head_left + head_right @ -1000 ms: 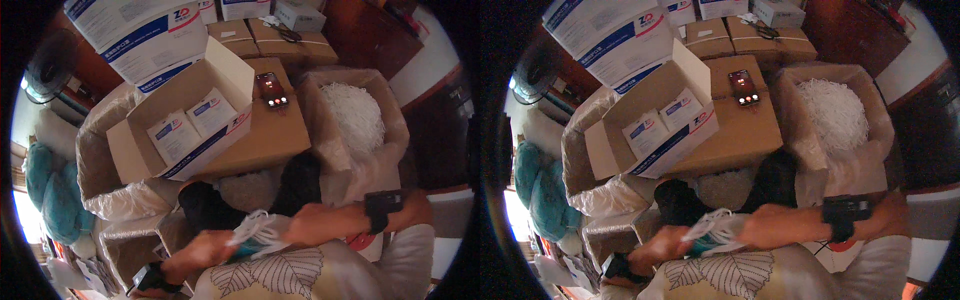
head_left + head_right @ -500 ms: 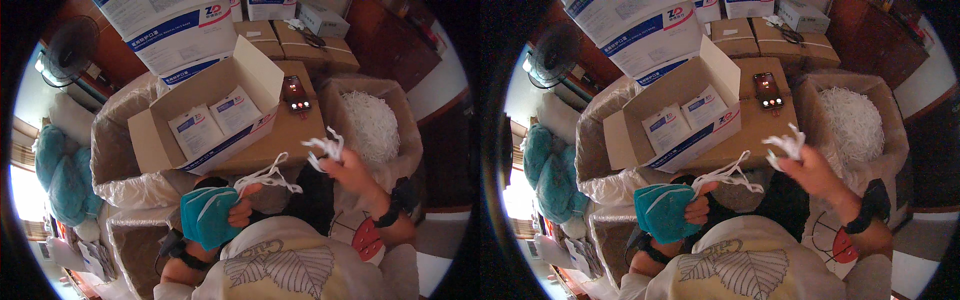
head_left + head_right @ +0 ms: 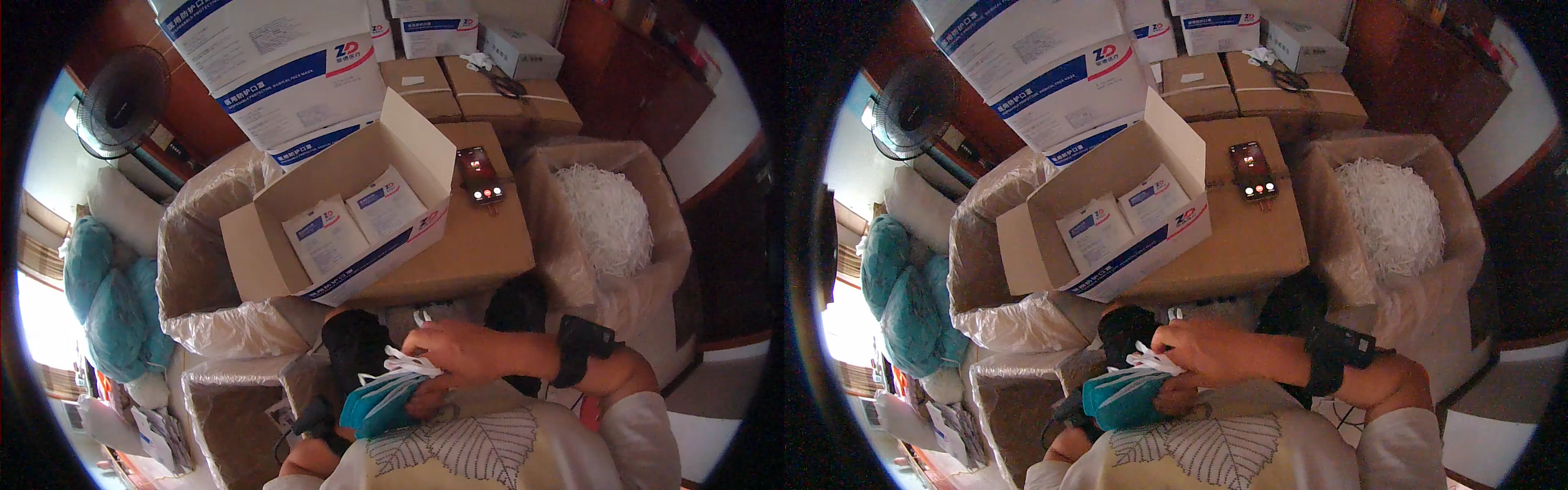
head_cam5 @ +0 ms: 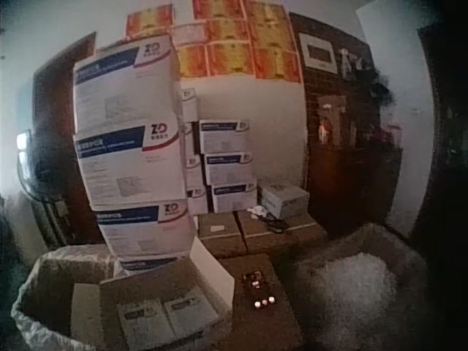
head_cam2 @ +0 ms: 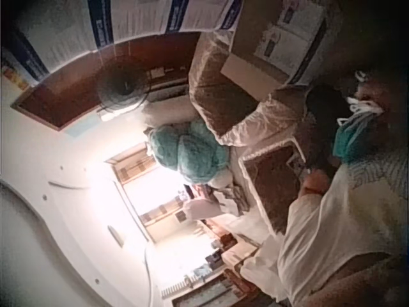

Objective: Organizing, inspecting, and preparing teal face masks and white elastic straps for packing.

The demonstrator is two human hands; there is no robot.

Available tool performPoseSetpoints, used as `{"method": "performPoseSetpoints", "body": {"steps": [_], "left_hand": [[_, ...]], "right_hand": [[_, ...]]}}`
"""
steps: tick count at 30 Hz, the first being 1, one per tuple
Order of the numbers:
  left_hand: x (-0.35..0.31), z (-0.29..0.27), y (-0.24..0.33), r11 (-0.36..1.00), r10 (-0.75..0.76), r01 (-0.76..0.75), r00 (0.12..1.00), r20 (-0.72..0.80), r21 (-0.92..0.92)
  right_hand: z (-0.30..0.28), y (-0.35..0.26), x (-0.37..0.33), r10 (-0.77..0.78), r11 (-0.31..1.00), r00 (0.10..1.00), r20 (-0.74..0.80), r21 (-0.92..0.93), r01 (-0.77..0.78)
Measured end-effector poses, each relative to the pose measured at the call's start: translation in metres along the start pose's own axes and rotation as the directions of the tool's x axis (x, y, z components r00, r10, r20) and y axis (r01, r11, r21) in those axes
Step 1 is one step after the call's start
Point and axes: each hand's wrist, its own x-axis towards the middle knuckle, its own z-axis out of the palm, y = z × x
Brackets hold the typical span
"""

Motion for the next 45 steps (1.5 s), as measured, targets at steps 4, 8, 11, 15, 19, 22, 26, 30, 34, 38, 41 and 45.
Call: {"method": "performPoseSetpoints", "body": {"steps": [4,8,11,15,19,22,26,30,34,38,41,45], "left_hand": [[0.014,-0.002,0.001,0.954,0.041,-0.012,0.995,-0.092,0.298],[-0.014,-0.012,0.041,0.635,0.493,-0.053,0.796,-0.352,0.77],[-0.035,0.009,0.08,0.127,0.823,0.102,0.544,-0.162,0.987],[0.016,0.077,0.062,-0.815,0.529,0.314,0.746,0.405,0.487],[0.026,0.047,0.044,-0.56,0.666,0.516,0.746,-0.018,0.648],[0.025,0.025,0.035,-0.561,0.676,0.507,0.737,0.008,0.654],[0.026,0.017,0.033,-0.692,0.582,0.386,0.798,0.156,0.61],[0.031,0.027,0.035,-0.799,0.521,0.327,0.796,0.309,0.505],[0.028,0.021,0.033,-0.593,0.62,0.409,0.781,0.071,0.693],[0.021,0.011,0.033,-0.482,0.653,0.418,0.757,-0.002,0.77],[0.017,0.01,0.037,-0.44,0.712,0.561,0.694,-0.108,0.701],[0.013,-0.001,0.028,-0.212,0.744,0.591,0.614,-0.264,0.778]], "right_hand": [[0.028,0.02,-0.005,-0.194,0.978,0.949,-0.248,-0.118,0.169],[-0.004,0.015,-0.017,0.129,0.976,0.979,-0.158,0.192,-0.097],[-0.008,0.03,-0.026,0.31,0.951,0.95,-0.048,0.004,-0.31],[-0.003,0.01,-0.015,0.312,0.949,0.946,0.085,-0.073,-0.306],[-0.004,-0.001,-0.02,0.311,0.949,0.946,0.092,0.013,-0.314],[0.01,0.003,-0.03,0.37,0.908,0.924,0.094,0.172,-0.381],[0.005,0.007,-0.029,0.449,0.87,0.858,0.249,0.093,-0.483],[0.005,0.007,-0.025,0.383,0.915,0.901,0.203,0.052,-0.401],[0.002,-0.001,-0.018,0.415,0.886,0.86,0.298,0.084,-0.456],[0.011,0.009,-0.026,0.299,0.824,0.881,0.367,0.366,-0.432],[0.004,0.007,-0.035,0.425,0.856,0.823,0.376,0.128,-0.501],[0.024,0.025,-0.038,0.44,0.892,0.89,-0.119,-0.057,-0.449]]}}
